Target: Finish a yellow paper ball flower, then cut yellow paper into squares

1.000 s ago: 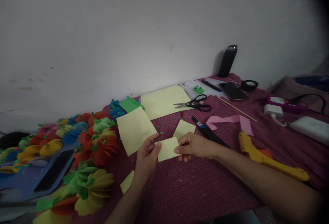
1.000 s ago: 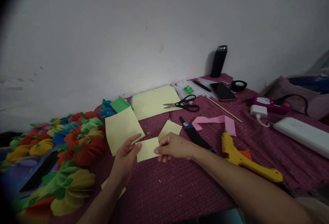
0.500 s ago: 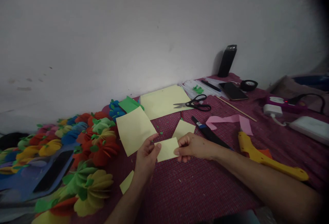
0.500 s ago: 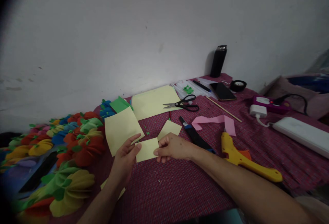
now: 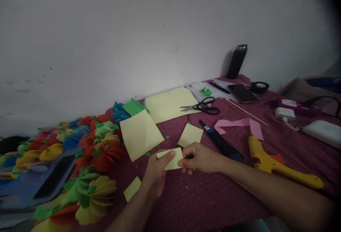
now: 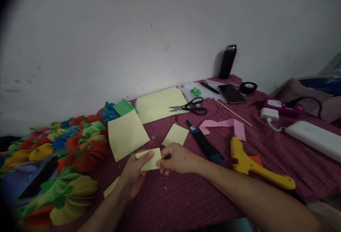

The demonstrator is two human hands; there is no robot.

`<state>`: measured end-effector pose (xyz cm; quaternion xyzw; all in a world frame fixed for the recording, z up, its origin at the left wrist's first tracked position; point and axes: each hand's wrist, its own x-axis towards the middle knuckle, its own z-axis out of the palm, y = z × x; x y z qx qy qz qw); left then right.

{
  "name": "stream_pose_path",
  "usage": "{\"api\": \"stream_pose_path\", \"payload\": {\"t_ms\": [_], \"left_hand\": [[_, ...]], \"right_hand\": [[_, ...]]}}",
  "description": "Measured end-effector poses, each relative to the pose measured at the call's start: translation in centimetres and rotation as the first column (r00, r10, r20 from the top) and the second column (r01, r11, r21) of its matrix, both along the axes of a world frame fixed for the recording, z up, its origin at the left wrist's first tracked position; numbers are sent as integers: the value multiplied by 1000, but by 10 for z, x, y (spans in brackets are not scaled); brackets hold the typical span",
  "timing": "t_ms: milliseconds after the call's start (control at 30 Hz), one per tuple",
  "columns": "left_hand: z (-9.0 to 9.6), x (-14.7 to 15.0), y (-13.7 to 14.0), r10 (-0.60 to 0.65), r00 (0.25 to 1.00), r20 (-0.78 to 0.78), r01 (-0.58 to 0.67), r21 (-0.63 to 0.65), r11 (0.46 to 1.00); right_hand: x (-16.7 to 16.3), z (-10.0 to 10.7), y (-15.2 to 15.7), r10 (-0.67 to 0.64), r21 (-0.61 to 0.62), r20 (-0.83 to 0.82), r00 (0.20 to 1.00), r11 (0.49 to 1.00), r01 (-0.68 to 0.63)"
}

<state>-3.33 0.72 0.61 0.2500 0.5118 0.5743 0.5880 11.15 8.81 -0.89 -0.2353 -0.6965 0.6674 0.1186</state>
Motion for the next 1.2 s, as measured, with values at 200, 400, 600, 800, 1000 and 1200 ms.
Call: {"api": "stream_pose_path", "payload": {"t_ms": [200, 400, 600, 800, 1000, 1200], "left_hand": [[0, -2, 1, 78, 996, 36, -78, 1, 997], [5, -2, -1, 88, 996, 29, -88, 13, 996], [11, -1, -3, 66, 998, -12, -65, 30, 997], [5, 0, -5, 19, 997, -71, -14, 70, 997], [1, 5, -7, -39, 953, -301, 67, 85, 994], [-9, 5, -8, -48, 895, -444, 89, 71, 993]], "right_hand": [[-1, 4, 0, 0, -33, -3, 1000, 999, 0], [-1, 11, -2, 0, -72, 9, 1000, 997, 0], [-1, 6, -1, 5, -78, 3, 1000, 997, -5], [4, 15, 5, 43, 36, 0, 999, 998, -43], [5, 22, 6, -123, 204, 8, 992, 972, 119], [3, 17, 3, -121, 292, 14, 993, 950, 112]]}}
